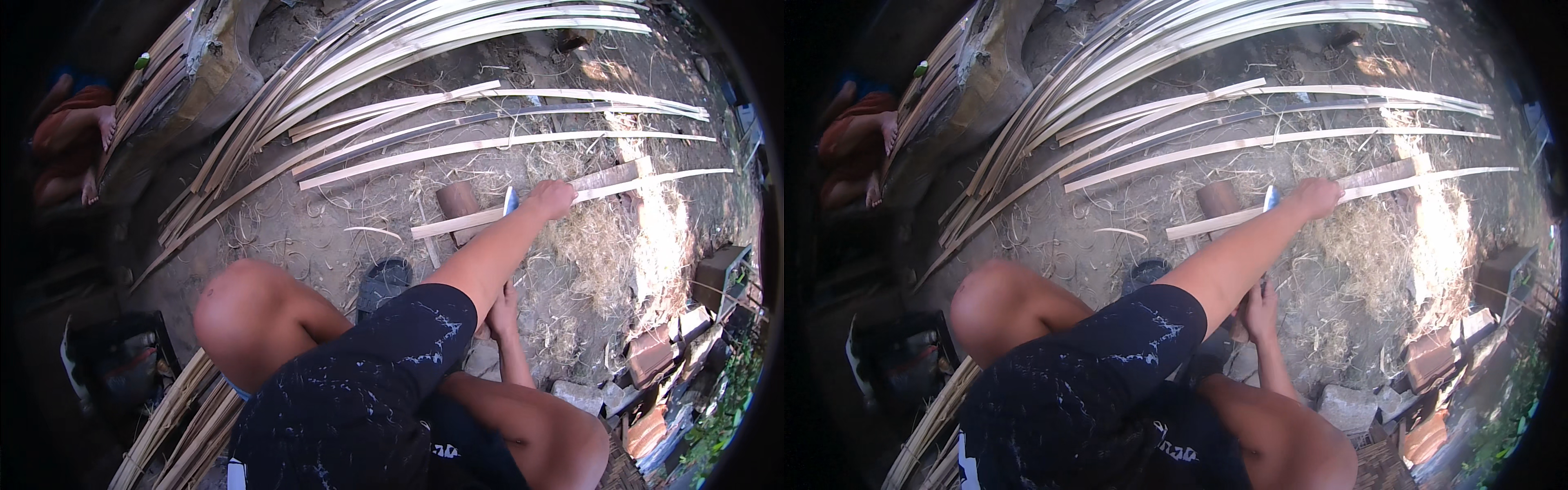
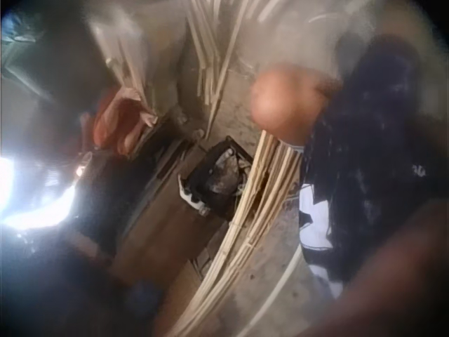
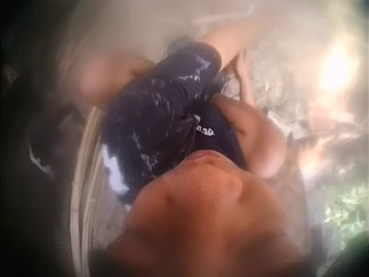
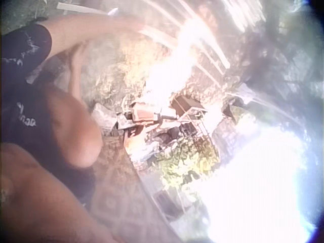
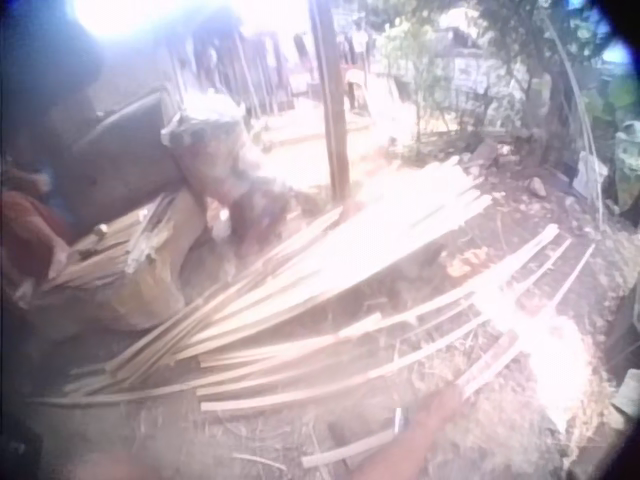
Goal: The person splits long bamboo poles into thin strips using a machete. They repeatedly strike the bamboo against a wooden block to separate it, then gather the finished strips and place them in a pile.
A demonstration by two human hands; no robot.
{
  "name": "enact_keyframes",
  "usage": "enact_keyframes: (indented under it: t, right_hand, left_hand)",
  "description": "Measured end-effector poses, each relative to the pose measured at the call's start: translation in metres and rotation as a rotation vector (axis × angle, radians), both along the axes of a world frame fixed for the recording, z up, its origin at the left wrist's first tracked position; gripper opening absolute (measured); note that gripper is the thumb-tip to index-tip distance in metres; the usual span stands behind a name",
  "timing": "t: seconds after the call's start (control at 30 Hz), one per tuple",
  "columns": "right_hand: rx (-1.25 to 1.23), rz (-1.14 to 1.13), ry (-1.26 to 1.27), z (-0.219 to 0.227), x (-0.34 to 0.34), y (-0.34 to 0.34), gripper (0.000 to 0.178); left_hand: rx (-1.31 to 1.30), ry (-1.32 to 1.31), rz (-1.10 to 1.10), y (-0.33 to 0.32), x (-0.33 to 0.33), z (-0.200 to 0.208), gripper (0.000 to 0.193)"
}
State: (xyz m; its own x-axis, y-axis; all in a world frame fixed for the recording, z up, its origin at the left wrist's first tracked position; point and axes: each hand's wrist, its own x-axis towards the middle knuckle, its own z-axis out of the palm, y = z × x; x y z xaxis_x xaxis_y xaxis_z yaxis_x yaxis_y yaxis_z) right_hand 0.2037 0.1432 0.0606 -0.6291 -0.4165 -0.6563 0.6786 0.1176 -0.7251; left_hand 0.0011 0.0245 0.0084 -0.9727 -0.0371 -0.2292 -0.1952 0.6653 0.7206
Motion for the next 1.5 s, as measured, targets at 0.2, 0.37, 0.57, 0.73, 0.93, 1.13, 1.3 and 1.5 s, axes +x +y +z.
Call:
enact_keyframes:
  t: [0.2, 0.37, 0.57, 0.73, 0.93, 1.13, 1.3, 1.5]
  right_hand:
    - [0.115, 0.477, 0.046, 0.011, -0.002, 0.001, 0.02]
    - [0.2, 0.71, 0.111, 0.016, 0.009, 0.005, 0.019]
    - [0.109, 0.954, -0.001, 0.051, 0.031, -0.025, 0.011]
    - [-0.036, 0.51, -0.03, 0.0, 0.03, -0.004, 0.02]
    - [0.633, 0.333, 1.15, 0.009, -0.022, 0.06, 0.051]
    - [0.784, 0.5, 1.031, 0.011, -0.015, 0.038, 0.047]
    - [0.701, 0.631, 1.077, 0.006, -0.007, 0.041, 0.043]
    - [0.594, 0.517, 1.15, 0.014, -0.021, 0.036, 0.039]
  left_hand:
    - [-0.012, -0.001, 0.084, -0.002, 0.004, -0.008, 0.023]
    - [0.0, 0.018, 0.015, 0.0, 0.001, 0.004, 0.023]
    - [0.0, -0.032, 0.034, -0.004, 0.006, -0.006, 0.024]
    - [-0.114, -0.111, -0.152, -0.023, 0.009, 0.019, 0.026]
    - [-0.684, -0.205, -0.793, -0.17, 0.083, 0.105, 0.037]
    - [0.286, -0.564, -0.247, -0.181, 0.257, 0.05, 0.053]
    - [0.763, -0.628, 0.184, -0.179, 0.33, 0.02, 0.033]
    - [0.619, -0.599, 0.114, -0.18, 0.297, 0.055, 0.034]
